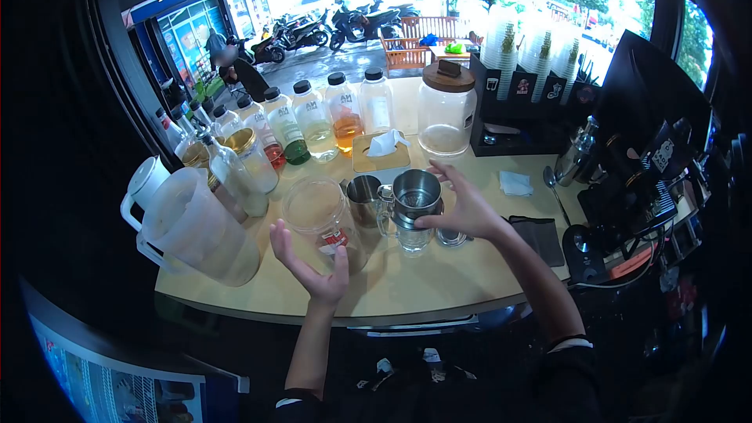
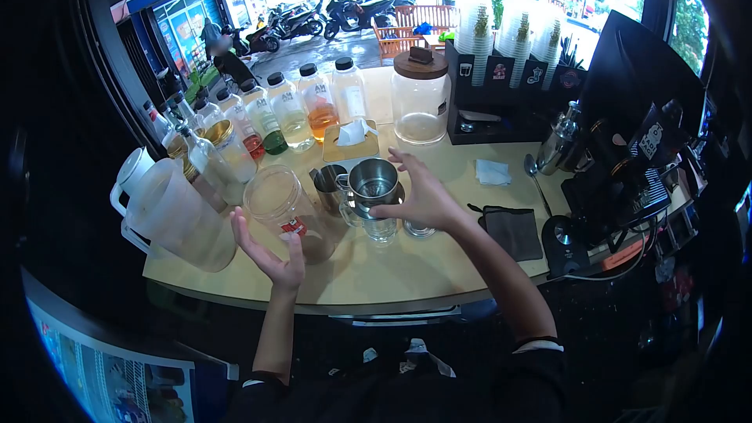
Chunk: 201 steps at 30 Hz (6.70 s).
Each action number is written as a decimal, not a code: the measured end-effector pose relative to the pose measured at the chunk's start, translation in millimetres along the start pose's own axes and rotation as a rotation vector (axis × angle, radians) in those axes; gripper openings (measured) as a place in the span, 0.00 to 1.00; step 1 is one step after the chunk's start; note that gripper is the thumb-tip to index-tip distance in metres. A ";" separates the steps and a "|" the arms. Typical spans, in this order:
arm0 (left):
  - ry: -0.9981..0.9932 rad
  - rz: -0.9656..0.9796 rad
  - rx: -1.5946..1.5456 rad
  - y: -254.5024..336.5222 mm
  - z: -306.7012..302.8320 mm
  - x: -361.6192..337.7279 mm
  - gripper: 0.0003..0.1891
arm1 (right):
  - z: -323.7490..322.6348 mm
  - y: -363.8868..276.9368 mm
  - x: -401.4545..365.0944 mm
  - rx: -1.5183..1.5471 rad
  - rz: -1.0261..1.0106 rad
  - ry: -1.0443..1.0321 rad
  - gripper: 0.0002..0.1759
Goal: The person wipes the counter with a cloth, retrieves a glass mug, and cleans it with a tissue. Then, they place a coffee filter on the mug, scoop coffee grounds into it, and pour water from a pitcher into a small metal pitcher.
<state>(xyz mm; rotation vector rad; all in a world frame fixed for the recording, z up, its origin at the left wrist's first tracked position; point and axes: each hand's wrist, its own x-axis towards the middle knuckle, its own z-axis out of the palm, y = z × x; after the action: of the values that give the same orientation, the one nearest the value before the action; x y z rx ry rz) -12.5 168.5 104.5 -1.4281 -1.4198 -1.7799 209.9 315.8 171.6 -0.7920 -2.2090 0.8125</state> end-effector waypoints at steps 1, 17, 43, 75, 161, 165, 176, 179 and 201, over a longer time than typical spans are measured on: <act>-0.012 0.077 0.076 3.2 0.9 -3.1 0.43 | 5.2 1.6 -0.6 -0.001 0.034 -0.006 0.55; -0.083 0.239 0.156 3.1 10.5 -20.8 0.38 | 14.7 0.7 -7.4 -0.009 -0.240 0.132 0.48; -0.092 -0.374 -0.106 -47.2 -3.8 11.3 0.52 | 5.4 -0.6 -0.8 0.199 -0.056 0.220 0.45; -0.590 -0.370 -0.278 4.8 68.3 -39.3 0.49 | -2.1 28.0 -29.6 0.182 0.043 0.107 0.49; 0.105 -0.208 0.248 -29.7 -1.9 0.1 0.51 | 118.9 -11.3 -49.6 0.095 -0.292 0.063 0.15; -0.130 -0.412 -0.011 -61.4 -7.1 7.6 0.60 | 140.8 -13.7 -36.2 0.038 -0.358 -0.085 0.17; -0.140 -0.394 0.017 -85.1 -21.9 11.8 0.58 | 167.6 -35.4 51.1 -0.783 -0.350 0.048 0.30; -0.100 -0.414 0.015 -72.7 -33.0 2.8 0.55 | 174.5 -32.6 84.7 -0.977 -0.063 -0.020 0.30; 0.025 -0.489 -0.237 -25.8 -81.2 -34.7 0.33 | 176.2 -34.8 89.2 -0.968 0.135 -0.245 0.36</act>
<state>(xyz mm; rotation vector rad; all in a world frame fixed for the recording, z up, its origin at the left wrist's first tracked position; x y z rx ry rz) -56.6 96.7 67.5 -1.2295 -1.6972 -2.3220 16.1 299.7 122.8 -1.3374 -2.7819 -0.1949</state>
